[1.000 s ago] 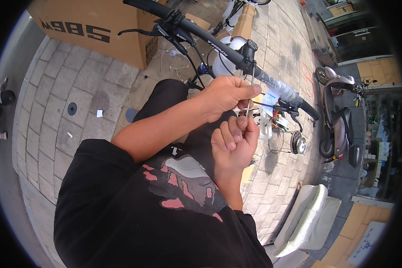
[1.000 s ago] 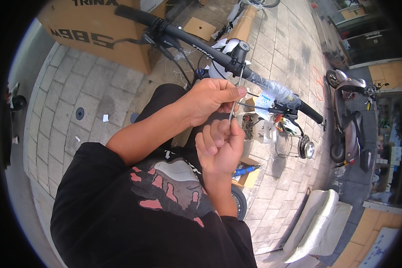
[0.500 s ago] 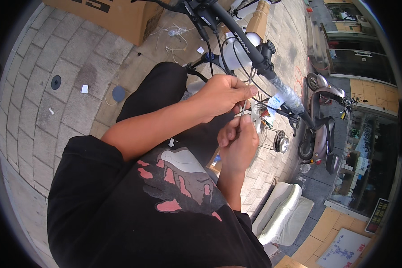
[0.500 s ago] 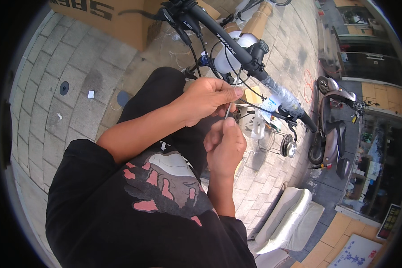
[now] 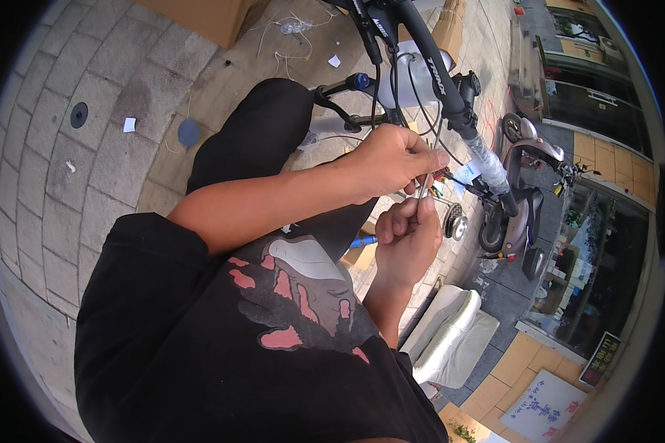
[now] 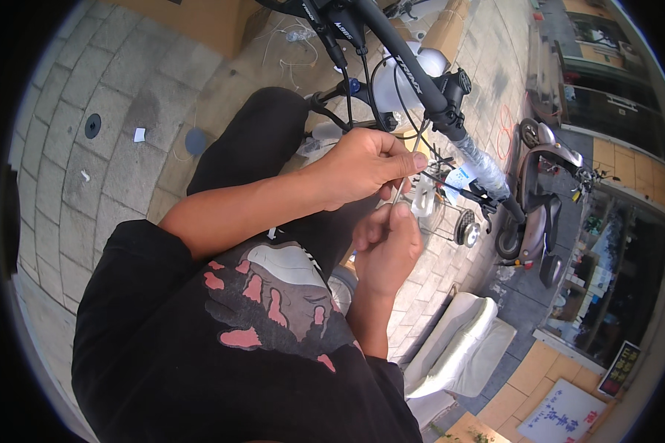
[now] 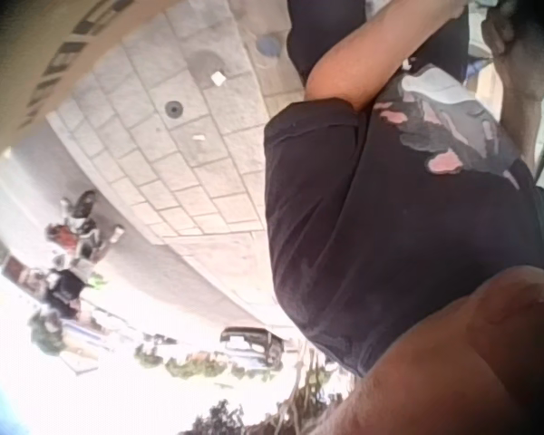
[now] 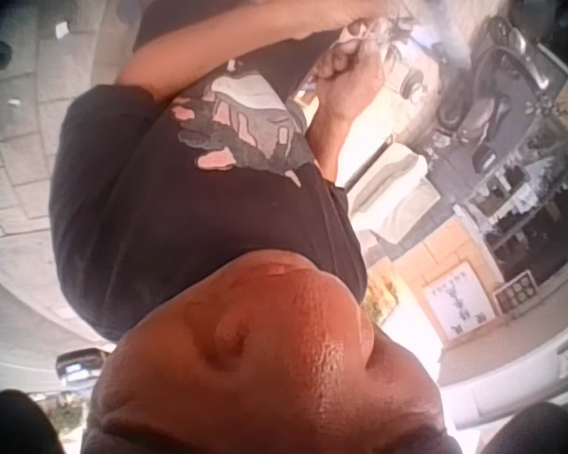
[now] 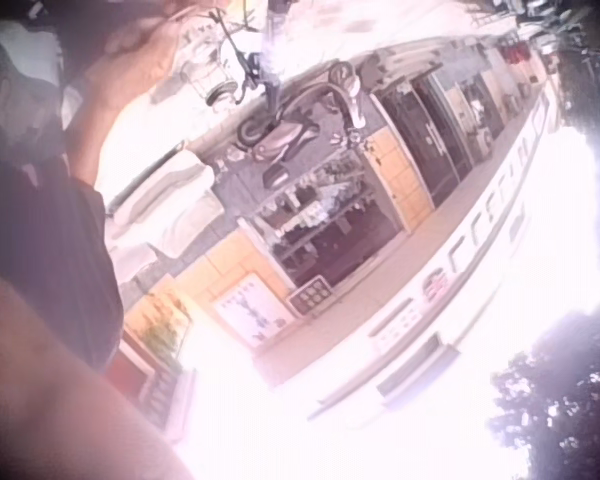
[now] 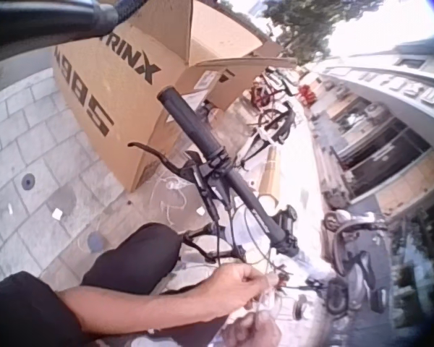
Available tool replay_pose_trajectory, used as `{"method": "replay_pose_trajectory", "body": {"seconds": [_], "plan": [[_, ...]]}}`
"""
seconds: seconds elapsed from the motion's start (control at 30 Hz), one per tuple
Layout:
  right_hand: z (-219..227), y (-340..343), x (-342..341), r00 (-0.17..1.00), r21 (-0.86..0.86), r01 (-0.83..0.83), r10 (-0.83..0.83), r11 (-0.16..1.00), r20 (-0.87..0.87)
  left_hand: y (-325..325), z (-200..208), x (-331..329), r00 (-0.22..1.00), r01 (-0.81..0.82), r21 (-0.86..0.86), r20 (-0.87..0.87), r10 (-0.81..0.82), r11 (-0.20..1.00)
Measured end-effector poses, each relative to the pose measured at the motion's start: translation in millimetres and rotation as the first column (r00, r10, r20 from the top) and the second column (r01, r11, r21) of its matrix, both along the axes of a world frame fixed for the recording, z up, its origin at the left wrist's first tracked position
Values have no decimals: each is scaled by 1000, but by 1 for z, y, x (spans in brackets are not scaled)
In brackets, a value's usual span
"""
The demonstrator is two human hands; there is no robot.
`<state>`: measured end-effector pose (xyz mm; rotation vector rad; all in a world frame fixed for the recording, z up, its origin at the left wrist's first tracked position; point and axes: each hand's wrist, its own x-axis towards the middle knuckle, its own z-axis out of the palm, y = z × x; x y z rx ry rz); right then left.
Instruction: The person is assembling a bicycle on a sidewalk. They use an Allen key to tighten bolts on the handlebars and adjust the brake cables.
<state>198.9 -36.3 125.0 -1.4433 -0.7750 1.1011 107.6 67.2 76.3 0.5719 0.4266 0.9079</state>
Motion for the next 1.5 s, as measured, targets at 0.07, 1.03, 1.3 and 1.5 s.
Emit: {"method": "replay_pose_trajectory", "body": {"seconds": [0.07, 1.03, 1.3, 1.5], "plan": [[-3, -1, 2, 1000, -8, 19, -19, 1000, -2, 0, -3, 1, 999, -1, 7, 32, 1, 1000], [-1, -5, 10, 996, 60, -50, 45, 997, 81, -2, 2, -4, 998, 65, -25, -2, -65, 998], [4, 1, 10, 990, 4, -20, 19, 1000, 141, 4, -5, -2, 998, 42, -7, 38, -42, 999], [13, -3, 14, 941, -28, -79, 84, 996, 329, 1, 0, -5, 996, 82, -42, 21, -81, 996]]}}
